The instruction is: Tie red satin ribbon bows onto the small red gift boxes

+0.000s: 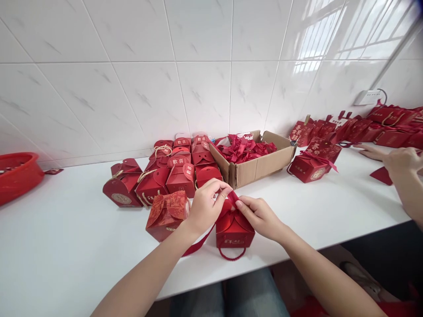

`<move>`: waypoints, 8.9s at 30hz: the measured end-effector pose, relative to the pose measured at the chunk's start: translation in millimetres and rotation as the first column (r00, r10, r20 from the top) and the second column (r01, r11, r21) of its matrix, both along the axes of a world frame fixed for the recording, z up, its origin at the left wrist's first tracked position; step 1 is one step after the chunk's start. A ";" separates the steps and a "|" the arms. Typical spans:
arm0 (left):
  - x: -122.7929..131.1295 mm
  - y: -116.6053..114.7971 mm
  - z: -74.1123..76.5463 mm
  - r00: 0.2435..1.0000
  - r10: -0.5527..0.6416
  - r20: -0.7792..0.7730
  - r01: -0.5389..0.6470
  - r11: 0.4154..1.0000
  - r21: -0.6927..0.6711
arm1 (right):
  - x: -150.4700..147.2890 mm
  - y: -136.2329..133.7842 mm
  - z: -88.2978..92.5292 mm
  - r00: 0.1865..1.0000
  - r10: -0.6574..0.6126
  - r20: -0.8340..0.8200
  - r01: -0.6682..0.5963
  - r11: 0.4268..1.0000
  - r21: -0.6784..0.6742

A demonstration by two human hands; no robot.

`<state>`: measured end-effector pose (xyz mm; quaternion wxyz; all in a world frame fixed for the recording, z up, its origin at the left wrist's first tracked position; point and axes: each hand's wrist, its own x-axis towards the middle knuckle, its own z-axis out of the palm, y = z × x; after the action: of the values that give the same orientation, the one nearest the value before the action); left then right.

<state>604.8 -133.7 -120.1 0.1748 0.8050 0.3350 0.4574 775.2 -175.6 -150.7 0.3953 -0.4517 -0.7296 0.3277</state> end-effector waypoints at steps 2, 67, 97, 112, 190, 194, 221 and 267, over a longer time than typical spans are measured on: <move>-0.9 -0.1 -0.1 1.000 0.006 -0.002 -0.006 0.999 -0.042 | -1.6 -0.7 -0.6 0.998 -0.050 0.041 0.048 0.998 0.033; -26.4 0.8 -40.2 0.976 0.014 0.219 0.061 0.942 -0.331 | -22.1 25.7 -7.3 0.949 -0.146 0.281 0.095 0.977 0.189; -24.8 -5.9 -44.1 0.993 0.023 -0.113 0.025 0.913 0.407 | -22.2 21.5 -4.2 0.966 -0.128 0.224 0.104 0.988 0.118; -27.3 -3.5 -42.1 0.985 -0.048 -0.166 0.110 0.913 0.392 | -22.9 19.5 -5.0 0.981 -0.103 0.164 0.091 0.993 0.081; -31.4 -4.4 -36.5 0.990 -0.140 0.015 0.138 0.947 -0.290 | -15.1 48.5 60.3 0.773 0.265 0.577 -0.219 0.964 -0.149; -31.4 -4.2 -40.3 0.998 -0.058 0.032 0.064 0.977 -0.204 | -13.8 44.4 61.9 0.691 0.269 0.671 -0.276 0.956 -0.099; -26.6 -5.9 -39.1 0.992 -0.065 0.108 0.095 0.946 -0.310 | -16.1 49.0 61.9 0.729 0.267 0.631 -0.235 0.963 -0.135; -31.7 -4.1 -31.0 0.993 0.069 -0.097 -0.066 0.997 0.032 | -11.7 60.8 63.8 0.779 0.437 0.450 -0.307 0.891 -0.334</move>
<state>573.1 -137.9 -151.1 0.1309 0.8171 0.3635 0.4279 763.5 -114.8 -86.9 0.0550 -0.4128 -0.8375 0.3538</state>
